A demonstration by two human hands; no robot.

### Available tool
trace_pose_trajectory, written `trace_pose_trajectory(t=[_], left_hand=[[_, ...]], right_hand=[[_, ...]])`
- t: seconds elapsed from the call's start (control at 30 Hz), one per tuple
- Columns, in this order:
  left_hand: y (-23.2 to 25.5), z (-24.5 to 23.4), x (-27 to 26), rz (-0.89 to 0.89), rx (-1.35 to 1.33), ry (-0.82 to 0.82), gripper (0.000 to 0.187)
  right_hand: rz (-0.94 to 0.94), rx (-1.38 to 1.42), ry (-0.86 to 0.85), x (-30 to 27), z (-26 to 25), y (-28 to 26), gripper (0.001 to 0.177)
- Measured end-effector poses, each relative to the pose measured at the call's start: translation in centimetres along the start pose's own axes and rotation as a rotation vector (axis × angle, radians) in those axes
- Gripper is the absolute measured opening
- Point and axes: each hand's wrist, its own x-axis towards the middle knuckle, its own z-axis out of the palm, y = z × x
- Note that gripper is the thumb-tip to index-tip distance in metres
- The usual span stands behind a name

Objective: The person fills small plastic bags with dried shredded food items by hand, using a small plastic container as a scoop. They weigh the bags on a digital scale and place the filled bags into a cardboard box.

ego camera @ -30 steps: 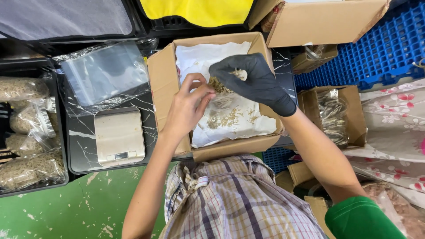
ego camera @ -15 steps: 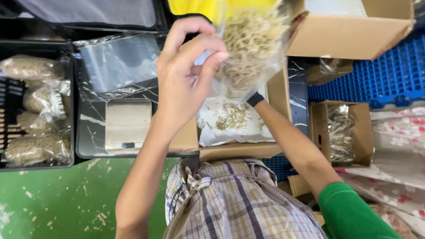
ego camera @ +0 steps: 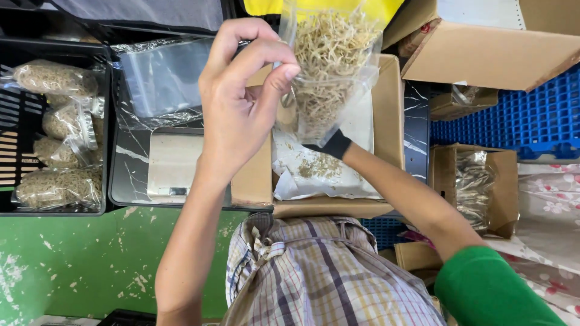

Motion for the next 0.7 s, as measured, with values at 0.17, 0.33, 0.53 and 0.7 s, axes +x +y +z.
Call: trace_pose_trajectory(t=[0.17, 0.33, 0.53, 0.7], left_hand=[[-0.3, 0.0, 0.0, 0.050, 0.053, 0.029, 0.014], [-0.1, 0.2, -0.5, -0.010, 0.021, -0.003, 0.012], [-0.6, 0.8, -0.2, -0.011, 0.016, -0.003, 0.012], [-0.3, 0.9, 0.0, -0.009, 0.006, -0.008, 0.008]], right_hand=[[-0.205, -0.229, -0.068, 0.1, 0.2, -1.7, 0.022], [-0.402, -0.445, -0.153, 3.2, -2.7, -4.1, 0.026], [-0.621, -0.732, -0.259, 5.2, -5.0, -5.5, 0.031], [-0.810, -0.963, -0.343, 6.4, -6.3, -7.0, 0.035]])
